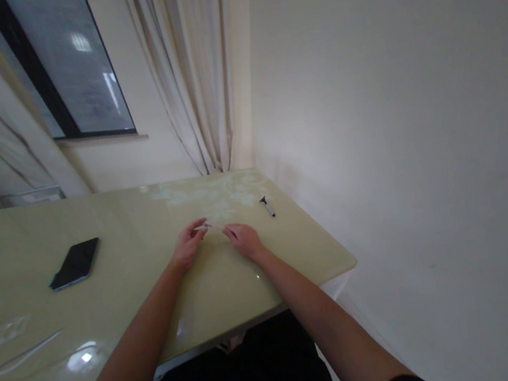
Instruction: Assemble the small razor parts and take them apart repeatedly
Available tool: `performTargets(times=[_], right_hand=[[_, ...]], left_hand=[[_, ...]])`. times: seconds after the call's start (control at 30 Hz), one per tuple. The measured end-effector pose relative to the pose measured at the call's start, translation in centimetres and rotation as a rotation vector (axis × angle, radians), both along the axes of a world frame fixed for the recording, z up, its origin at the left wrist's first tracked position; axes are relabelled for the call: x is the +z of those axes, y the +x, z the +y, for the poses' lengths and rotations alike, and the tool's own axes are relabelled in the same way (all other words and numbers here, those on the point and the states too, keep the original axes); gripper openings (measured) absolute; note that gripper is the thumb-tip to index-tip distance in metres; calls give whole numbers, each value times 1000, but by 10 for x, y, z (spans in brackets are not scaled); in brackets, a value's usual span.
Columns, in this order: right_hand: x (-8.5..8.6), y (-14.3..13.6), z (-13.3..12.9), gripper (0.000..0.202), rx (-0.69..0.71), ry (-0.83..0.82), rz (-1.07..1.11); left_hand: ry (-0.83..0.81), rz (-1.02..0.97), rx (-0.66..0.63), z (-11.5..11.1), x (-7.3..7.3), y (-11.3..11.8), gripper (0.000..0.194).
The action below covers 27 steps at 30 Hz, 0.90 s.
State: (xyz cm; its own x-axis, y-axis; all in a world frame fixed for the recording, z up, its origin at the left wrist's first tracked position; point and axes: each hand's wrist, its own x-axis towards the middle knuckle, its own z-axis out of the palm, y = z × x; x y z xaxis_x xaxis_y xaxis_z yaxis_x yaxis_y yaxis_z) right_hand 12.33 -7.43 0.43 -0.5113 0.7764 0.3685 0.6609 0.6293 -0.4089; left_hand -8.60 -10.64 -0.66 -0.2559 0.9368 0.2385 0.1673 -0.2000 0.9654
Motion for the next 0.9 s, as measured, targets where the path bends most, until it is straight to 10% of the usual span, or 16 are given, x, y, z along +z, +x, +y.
performTargets(times=[0.9], right_hand=[[1,2,-6,36,55,6,28]], left_hand=[[8,-10,-12,-2,7,4,83]])
